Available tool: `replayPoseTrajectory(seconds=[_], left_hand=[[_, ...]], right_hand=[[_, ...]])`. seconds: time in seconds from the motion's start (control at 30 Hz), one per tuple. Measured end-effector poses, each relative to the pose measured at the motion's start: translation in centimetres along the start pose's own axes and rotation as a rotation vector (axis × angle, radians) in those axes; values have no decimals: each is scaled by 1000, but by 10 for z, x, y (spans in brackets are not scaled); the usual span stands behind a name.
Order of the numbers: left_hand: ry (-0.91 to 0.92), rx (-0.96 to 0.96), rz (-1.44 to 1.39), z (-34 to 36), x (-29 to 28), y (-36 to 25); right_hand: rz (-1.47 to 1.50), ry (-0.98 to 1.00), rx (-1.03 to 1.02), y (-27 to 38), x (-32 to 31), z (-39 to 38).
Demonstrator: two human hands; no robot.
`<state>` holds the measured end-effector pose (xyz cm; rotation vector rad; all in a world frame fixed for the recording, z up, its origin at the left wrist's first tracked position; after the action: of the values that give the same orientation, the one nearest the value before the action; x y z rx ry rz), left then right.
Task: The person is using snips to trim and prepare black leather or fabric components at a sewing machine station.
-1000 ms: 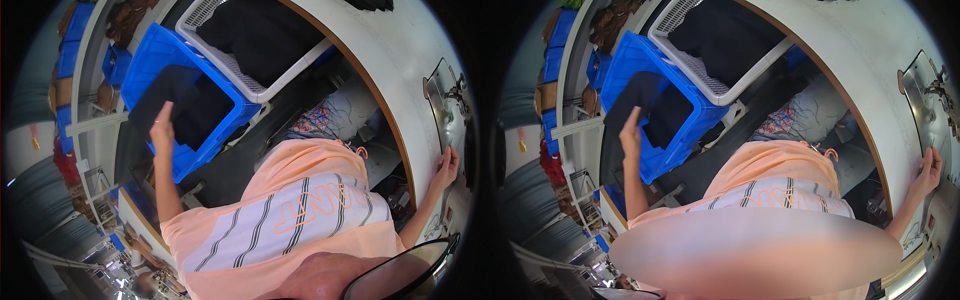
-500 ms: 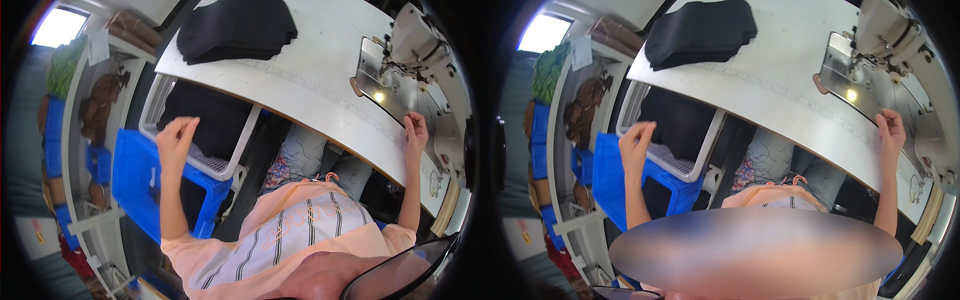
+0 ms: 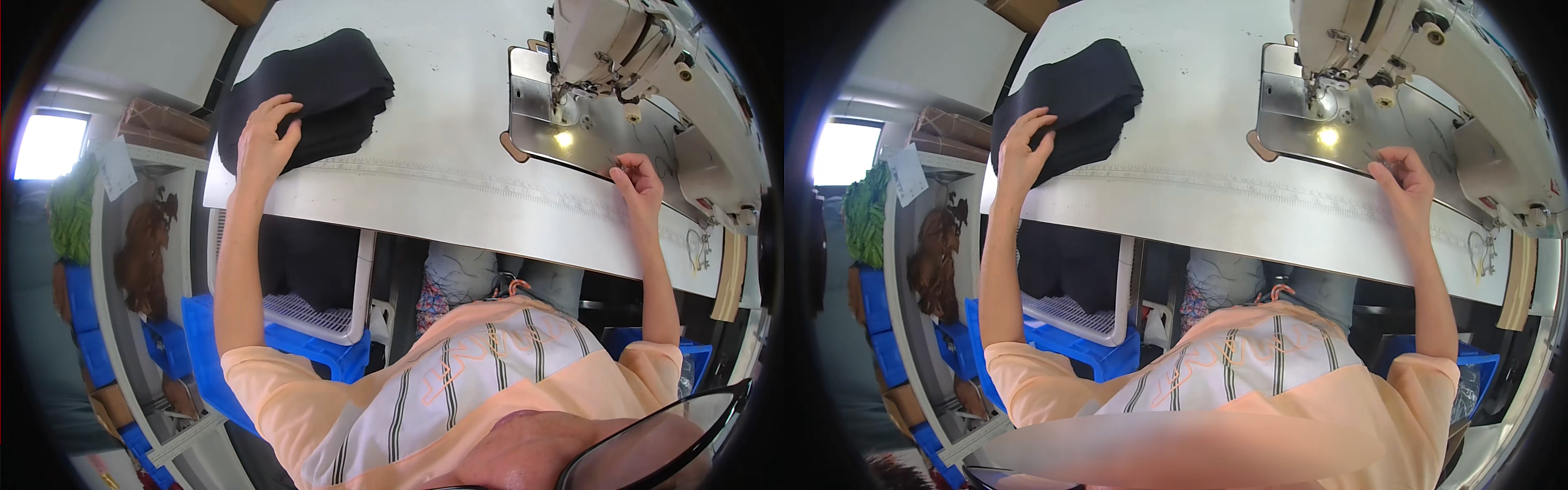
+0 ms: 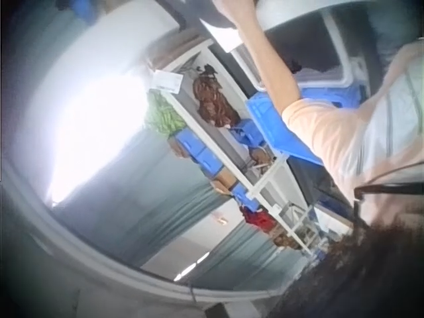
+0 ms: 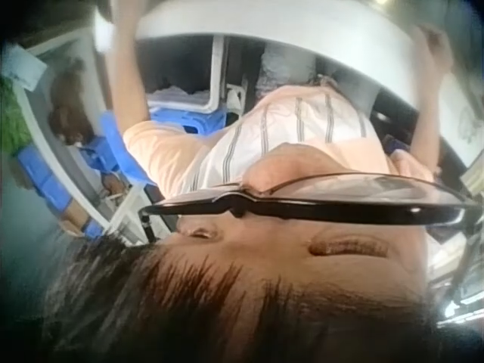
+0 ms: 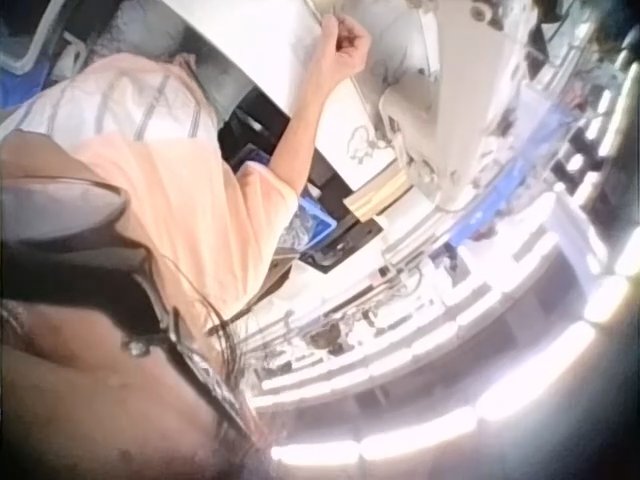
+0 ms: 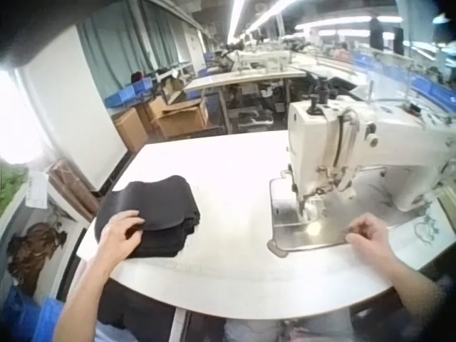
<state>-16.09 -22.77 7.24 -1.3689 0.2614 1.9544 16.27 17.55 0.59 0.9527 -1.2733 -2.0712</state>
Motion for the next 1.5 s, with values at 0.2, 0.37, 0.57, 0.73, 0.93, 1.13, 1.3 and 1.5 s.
replayPoseTrajectory(seconds=[0.2, 0.37, 0.57, 0.73, 0.93, 1.13, 1.3, 1.5], left_hand=[[-184, 285, 113, -37, 15, -55], [103, 470, -134, -121, 36, -189], [185, 304, -419, -133, 51, -219], [214, 300, -441, -133, 55, -208], [238, 151, -503, -121, 54, -217], [142, 353, -279, -117, 69, -237], [148, 414, -278, -104, 78, -242], [104, 555, -178, -60, 95, -261]], right_hand=[[-7, -46, -57, -2, -1, 4], [-108, -73, -94, 2, -10, 3], [-328, 323, -525, 29, 15, -9], [-158, 340, -333, 25, 5, -14], [611, 726, 585, 72, 13, -54], [402, -88, 140, 26, -13, -24], [-621, 338, -482, 34, -12, -23], [-925, 377, -561, 14, -14, 20]])
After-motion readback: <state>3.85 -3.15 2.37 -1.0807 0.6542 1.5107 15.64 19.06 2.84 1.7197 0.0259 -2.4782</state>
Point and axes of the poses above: each hand's wrist, its own z-axis towards the middle knuckle, its own x-axis out of the palm, y = z × x, the point moved 3 cm from there along z, towards the middle knuckle, and after that the axes turned 9 degrees about -x, right-handed, at the moved point
